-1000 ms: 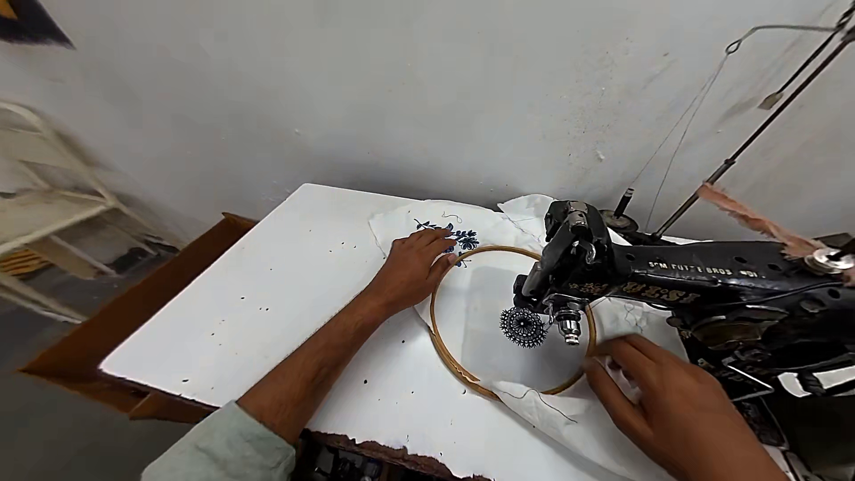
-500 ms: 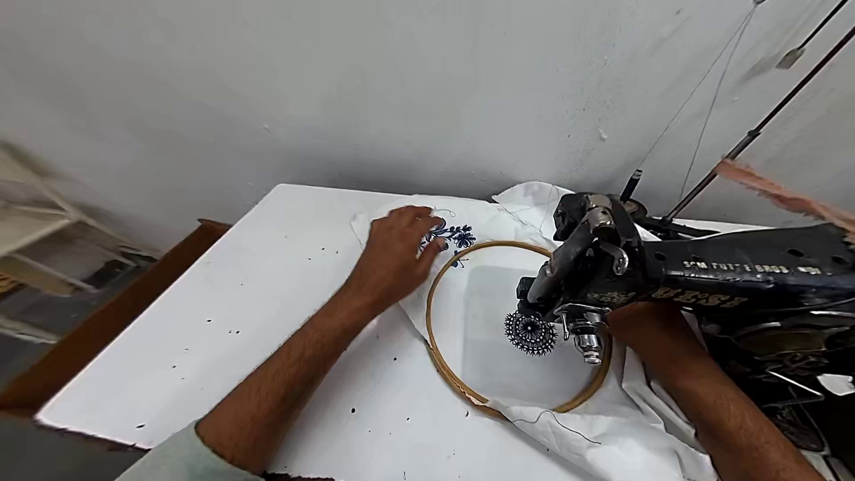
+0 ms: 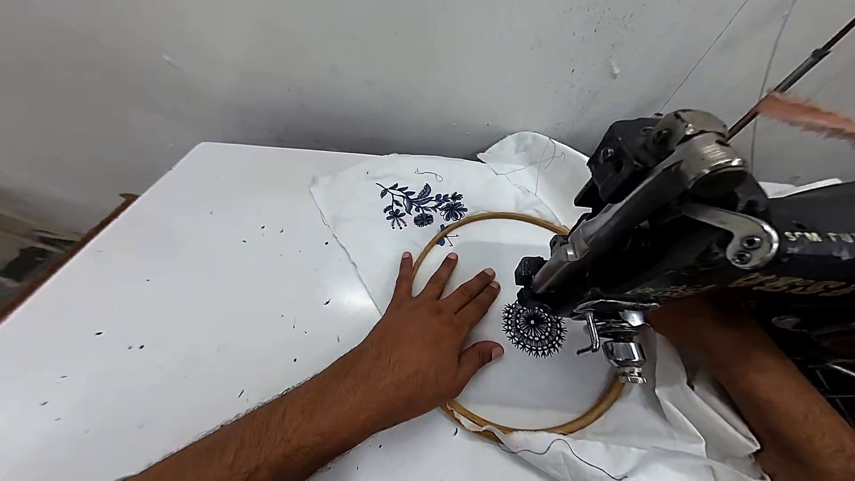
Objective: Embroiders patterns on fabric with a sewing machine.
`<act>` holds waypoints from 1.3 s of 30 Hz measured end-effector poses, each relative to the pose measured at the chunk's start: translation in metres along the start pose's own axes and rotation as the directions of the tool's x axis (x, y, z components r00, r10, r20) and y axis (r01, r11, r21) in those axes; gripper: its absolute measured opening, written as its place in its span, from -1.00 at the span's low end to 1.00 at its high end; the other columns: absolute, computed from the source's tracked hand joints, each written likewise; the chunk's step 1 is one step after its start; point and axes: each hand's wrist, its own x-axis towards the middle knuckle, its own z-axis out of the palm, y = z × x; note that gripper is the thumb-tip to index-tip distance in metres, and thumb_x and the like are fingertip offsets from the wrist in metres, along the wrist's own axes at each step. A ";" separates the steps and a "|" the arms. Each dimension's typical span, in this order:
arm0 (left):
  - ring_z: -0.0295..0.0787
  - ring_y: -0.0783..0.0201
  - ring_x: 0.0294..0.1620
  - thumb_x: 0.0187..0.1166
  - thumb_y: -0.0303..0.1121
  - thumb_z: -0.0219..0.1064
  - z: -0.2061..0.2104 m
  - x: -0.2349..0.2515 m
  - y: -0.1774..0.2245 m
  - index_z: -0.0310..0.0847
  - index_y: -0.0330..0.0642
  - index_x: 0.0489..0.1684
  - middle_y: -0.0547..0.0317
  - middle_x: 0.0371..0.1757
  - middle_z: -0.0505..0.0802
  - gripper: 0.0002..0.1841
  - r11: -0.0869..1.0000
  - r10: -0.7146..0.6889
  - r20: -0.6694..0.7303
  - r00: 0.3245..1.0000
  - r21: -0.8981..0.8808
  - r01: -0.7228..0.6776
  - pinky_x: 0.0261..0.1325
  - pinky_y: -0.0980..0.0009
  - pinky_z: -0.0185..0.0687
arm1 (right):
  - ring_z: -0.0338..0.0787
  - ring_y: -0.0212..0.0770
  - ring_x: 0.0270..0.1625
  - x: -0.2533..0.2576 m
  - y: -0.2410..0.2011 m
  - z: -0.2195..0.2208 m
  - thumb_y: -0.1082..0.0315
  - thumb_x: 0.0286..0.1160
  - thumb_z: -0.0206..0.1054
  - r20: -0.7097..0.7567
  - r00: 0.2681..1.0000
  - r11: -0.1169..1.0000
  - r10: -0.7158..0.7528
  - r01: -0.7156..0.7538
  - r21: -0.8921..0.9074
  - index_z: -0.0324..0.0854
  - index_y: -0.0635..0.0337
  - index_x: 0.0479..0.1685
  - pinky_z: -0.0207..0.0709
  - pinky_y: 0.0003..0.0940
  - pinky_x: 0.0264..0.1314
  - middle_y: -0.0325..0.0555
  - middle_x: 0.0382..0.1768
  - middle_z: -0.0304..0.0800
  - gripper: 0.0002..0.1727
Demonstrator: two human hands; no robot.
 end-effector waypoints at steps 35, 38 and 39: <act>0.02 -0.07 0.91 0.75 0.30 -0.26 0.001 -0.003 0.002 0.31 0.17 0.82 0.44 0.85 0.34 -0.26 1.000 0.010 -0.025 1.000 0.016 -0.010 0.63 -0.68 -0.33 | 0.72 -0.31 -0.01 -0.059 0.049 0.057 0.25 0.71 0.15 -0.228 0.957 0.754 0.178 0.016 0.656 0.64 0.46 0.10 0.61 -0.36 0.09 0.08 -0.01 0.76 -0.62; 0.04 -0.09 0.90 0.75 0.30 -0.24 0.001 -0.003 0.003 0.33 0.16 0.81 0.41 0.84 0.36 -0.26 1.000 0.012 -0.032 0.999 0.013 -0.011 0.62 -0.69 -0.29 | 0.75 -0.06 -0.08 -0.037 0.053 0.063 0.30 0.64 0.25 -0.449 0.894 0.910 -0.016 0.199 0.363 0.70 0.45 -0.08 0.63 -0.08 -0.05 0.19 -0.16 0.76 -0.70; 0.05 -0.09 0.90 0.76 0.30 -0.23 0.001 -0.002 0.004 0.33 0.15 0.80 0.41 0.84 0.36 -0.26 1.000 0.012 -0.031 0.999 0.014 -0.012 0.61 -0.69 -0.28 | 0.81 0.24 -0.09 -0.024 0.047 0.057 0.33 0.60 0.34 -0.526 0.841 0.929 -0.128 0.288 0.233 0.71 0.51 -0.13 0.62 0.23 -0.12 0.38 -0.20 0.77 -0.71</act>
